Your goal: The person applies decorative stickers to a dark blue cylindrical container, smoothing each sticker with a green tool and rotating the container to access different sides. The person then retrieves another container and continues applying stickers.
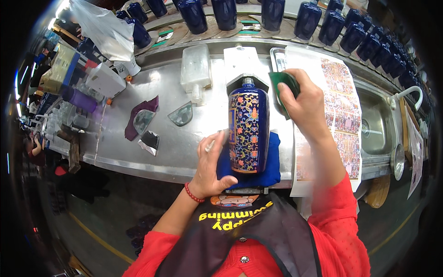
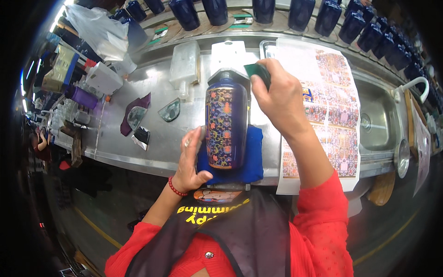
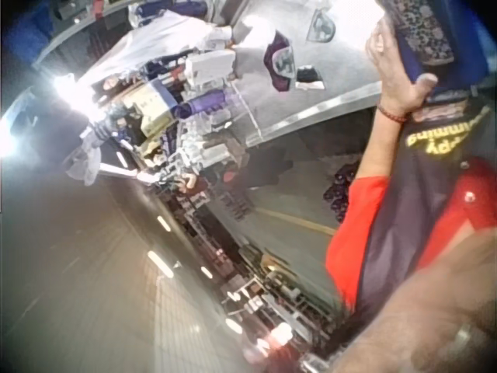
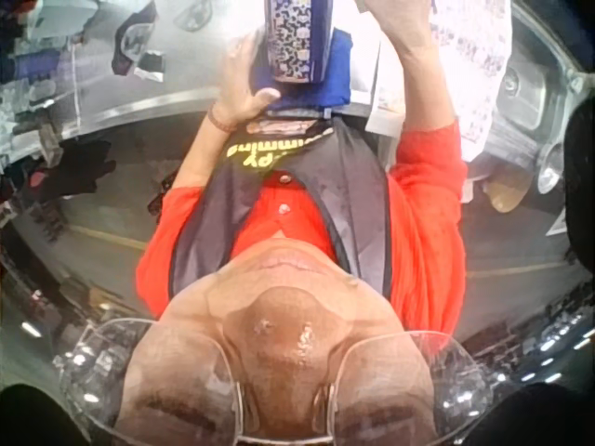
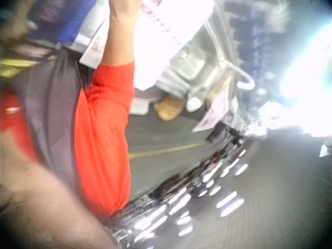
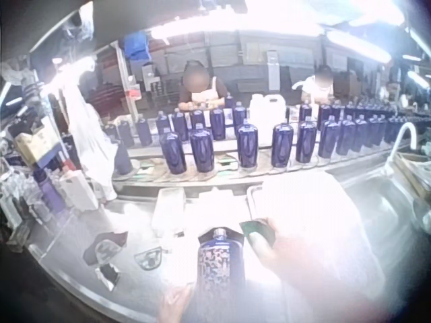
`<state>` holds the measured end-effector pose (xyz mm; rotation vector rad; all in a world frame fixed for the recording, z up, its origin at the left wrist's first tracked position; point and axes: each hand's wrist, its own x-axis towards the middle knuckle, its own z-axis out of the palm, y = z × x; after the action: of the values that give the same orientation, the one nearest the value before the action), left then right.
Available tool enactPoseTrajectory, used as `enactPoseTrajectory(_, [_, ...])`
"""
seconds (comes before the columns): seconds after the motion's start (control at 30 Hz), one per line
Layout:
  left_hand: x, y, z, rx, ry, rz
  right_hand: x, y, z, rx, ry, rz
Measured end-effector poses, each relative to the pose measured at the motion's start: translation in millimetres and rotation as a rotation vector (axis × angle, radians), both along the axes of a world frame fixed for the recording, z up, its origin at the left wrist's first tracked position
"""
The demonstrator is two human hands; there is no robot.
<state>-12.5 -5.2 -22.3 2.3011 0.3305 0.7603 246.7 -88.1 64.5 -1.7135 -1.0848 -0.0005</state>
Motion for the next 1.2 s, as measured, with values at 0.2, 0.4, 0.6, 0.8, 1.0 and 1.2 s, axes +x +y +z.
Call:
enactPoseTrajectory(0.2, [8.8,-5.8,11.1,0.309,0.131,0.156,-13.8,-12.9,1.3,-0.09,-0.469,-0.018])
enactPoseTrajectory(0.4, [10.0,-13.9,29.4,0.616,0.095,0.209,-49.0,-32.2,37.3,-0.342,-0.428,0.683])
enactPoseTrajectory(0.6, [18.9,-7.9,18.0,0.236,0.091,0.237,-34.5,-8.8,28.1,-0.004,-0.784,0.218])
enactPoseTrajectory(0.8, [11.8,-12.6,34.1,0.507,0.219,0.297,-37.5,-19.7,19.7,-0.077,-0.468,0.326])
enactPoseTrajectory(1.0, [18.0,-4.6,27.2,0.356,0.139,0.258,-41.6,-29.6,24.1,-0.026,-0.24,0.889])
enactPoseTrajectory(1.2, [16.0,-6.4,30.8,0.398,0.265,0.237,-41.1,-32.5,13.4,-0.084,-0.513,0.535])
